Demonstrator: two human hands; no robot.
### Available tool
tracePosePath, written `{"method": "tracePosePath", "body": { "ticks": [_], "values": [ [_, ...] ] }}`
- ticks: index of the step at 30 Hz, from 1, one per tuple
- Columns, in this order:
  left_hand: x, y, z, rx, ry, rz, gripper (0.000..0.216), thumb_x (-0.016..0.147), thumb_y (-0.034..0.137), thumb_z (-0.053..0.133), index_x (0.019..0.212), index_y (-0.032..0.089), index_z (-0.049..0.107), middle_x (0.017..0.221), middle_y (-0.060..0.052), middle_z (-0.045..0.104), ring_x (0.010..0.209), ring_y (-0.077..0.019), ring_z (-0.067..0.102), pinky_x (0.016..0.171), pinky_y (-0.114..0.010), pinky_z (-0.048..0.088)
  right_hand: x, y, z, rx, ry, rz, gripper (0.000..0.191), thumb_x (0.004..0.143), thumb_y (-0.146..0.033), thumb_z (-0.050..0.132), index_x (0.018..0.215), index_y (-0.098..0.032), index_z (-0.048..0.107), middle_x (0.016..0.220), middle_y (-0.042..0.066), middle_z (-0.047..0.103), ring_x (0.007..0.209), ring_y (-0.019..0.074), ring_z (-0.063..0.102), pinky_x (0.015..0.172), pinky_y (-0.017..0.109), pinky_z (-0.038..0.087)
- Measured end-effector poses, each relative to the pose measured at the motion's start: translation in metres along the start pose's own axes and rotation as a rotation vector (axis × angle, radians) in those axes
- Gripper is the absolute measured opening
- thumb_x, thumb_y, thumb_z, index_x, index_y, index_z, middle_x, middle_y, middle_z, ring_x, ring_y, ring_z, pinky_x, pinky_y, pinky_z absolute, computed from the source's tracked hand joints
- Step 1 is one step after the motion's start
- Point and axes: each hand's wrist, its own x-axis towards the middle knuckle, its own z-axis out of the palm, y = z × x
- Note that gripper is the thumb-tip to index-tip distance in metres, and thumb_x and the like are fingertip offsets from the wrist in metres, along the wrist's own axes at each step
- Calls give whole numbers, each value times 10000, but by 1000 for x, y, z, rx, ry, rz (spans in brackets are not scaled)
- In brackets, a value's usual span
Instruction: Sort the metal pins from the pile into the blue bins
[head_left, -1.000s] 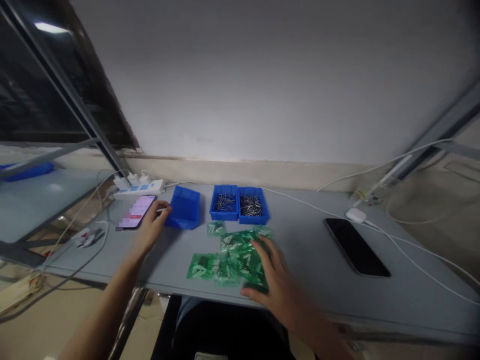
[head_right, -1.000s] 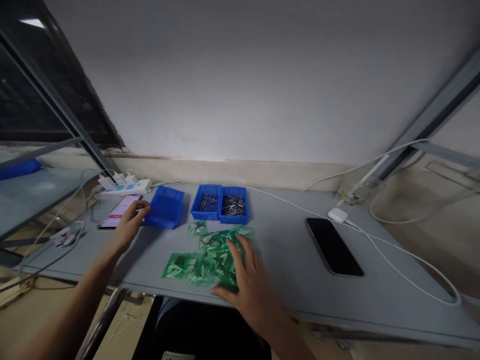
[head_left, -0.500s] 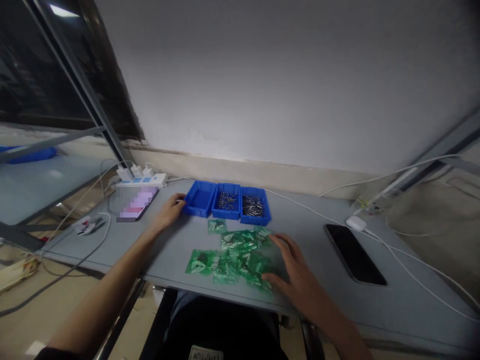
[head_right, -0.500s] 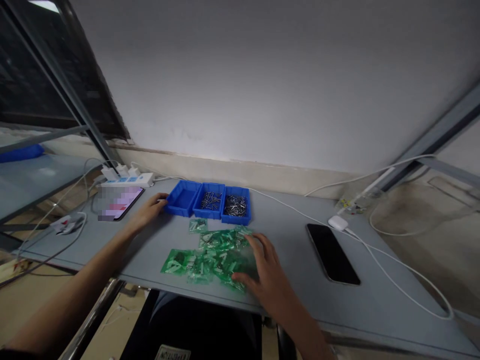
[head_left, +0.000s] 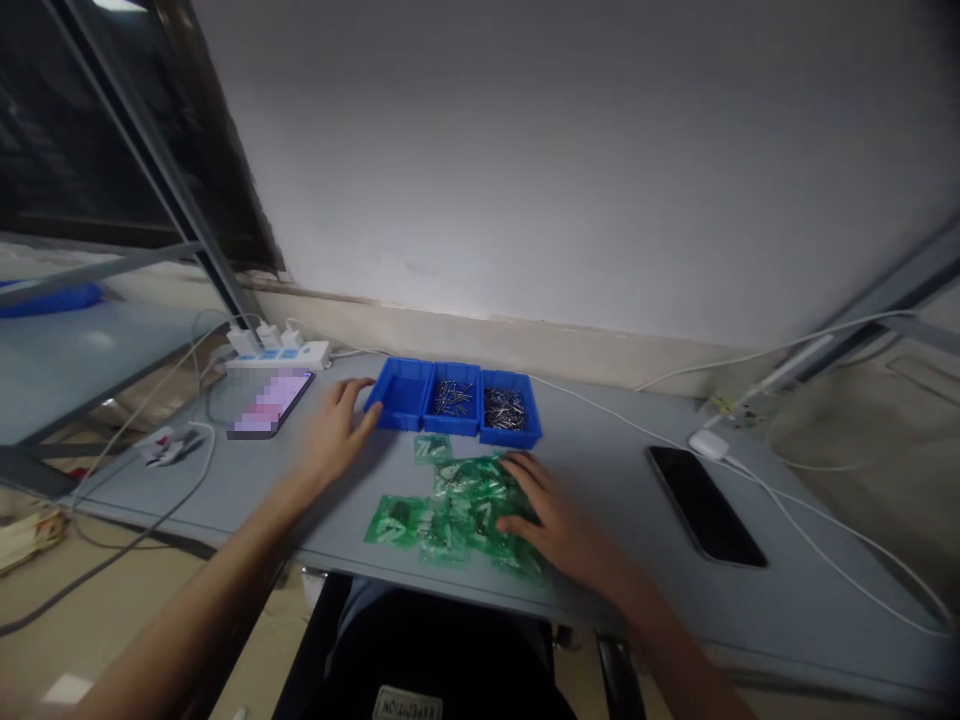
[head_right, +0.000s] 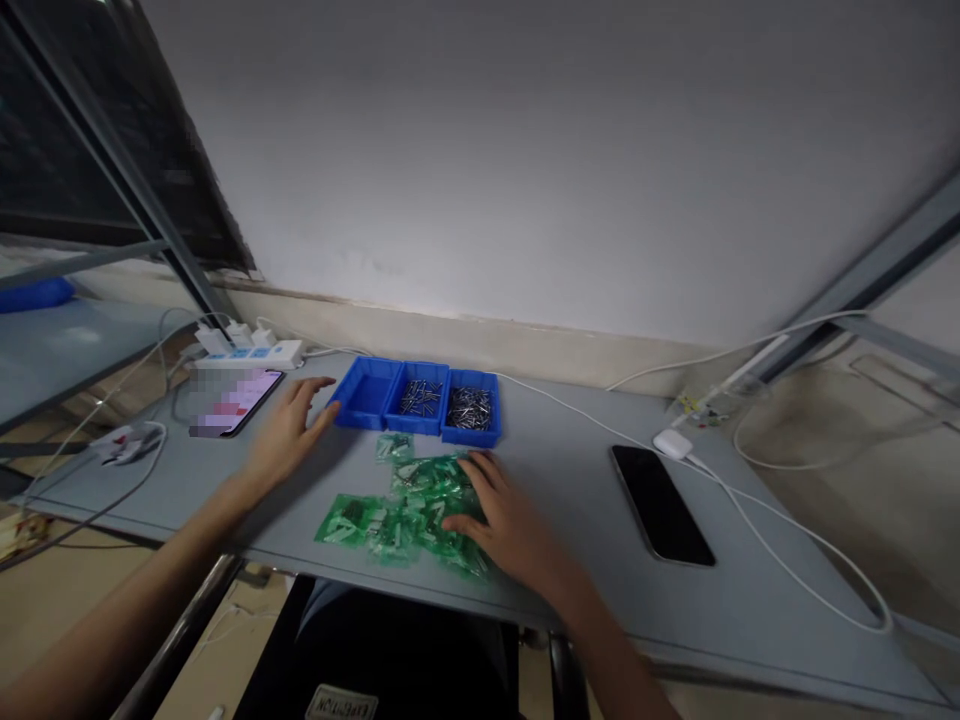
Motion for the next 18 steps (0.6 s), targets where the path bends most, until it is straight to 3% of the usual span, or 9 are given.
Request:
{"method": "tracePosePath", "body": {
  "ticks": [1, 3, 6, 9, 14, 18],
  "values": [
    [-12, 9, -3, -2, -49, 85, 514, 995, 515, 500, 1398, 201, 564, 1423, -140, 564, 1347, -314, 527, 1205, -490, 369, 3, -2, -1, -2, -13, -14, 712, 993, -564, 589, 1612, -327, 328, 1688, 75, 280, 1556, 292, 270, 1246, 560, 313],
    [-39, 27, -8, -48, -276, 226, 565, 973, 529, 585, 1468, 264, 519, 1524, -115, 490, 1413, -308, 485, 1222, -479, 377, 9, -5, -2, -3, -38, -37, 721, 988, -590, 588, 1611, -326, 337, 1685, 63, 294, 1555, 288, 272, 1251, 554, 305],
    [-74, 43, -7, -41, -519, 392, 919, 787, 645, 787, 1571, 344, 413, 1660, -110, 337, 1528, -392, 324, 1245, -578, 326, 16, -6, -1, -1, -57, -70, 729, 980, -614, 590, 1605, -324, 354, 1679, 54, 312, 1560, 283, 260, 1262, 549, 280],
    [-87, 45, 3, 8, -558, 472, 1149, 671, 745, 815, 1622, 338, 316, 1700, -133, 253, 1570, -446, 196, 1255, -681, 202, 18, -7, 0, 15, -49, -91, 720, 983, -600, 593, 1605, -325, 356, 1681, 50, 312, 1562, 270, 255, 1268, 528, 275],
    [-75, 36, 24, 66, -550, 477, 1180, 692, 811, 744, 1643, 301, 264, 1723, -158, 167, 1582, -449, 150, 1263, -665, 181, 13, -10, -3, 79, -36, -89, 717, 992, -528, 610, 1615, -325, 320, 1677, 50, 322, 1540, 251, 314, 1259, 502, 308],
    [-69, 37, 37, 105, -536, 470, 1136, 727, 842, 680, 1636, 284, 289, 1682, -183, 273, 1548, -451, 237, 1238, -674, 232, 11, -8, -3, 122, -29, -80, 686, 998, -496, 612, 1605, -333, 336, 1660, 56, 356, 1522, 267, 351, 1249, 540, 319]
  ]
}}
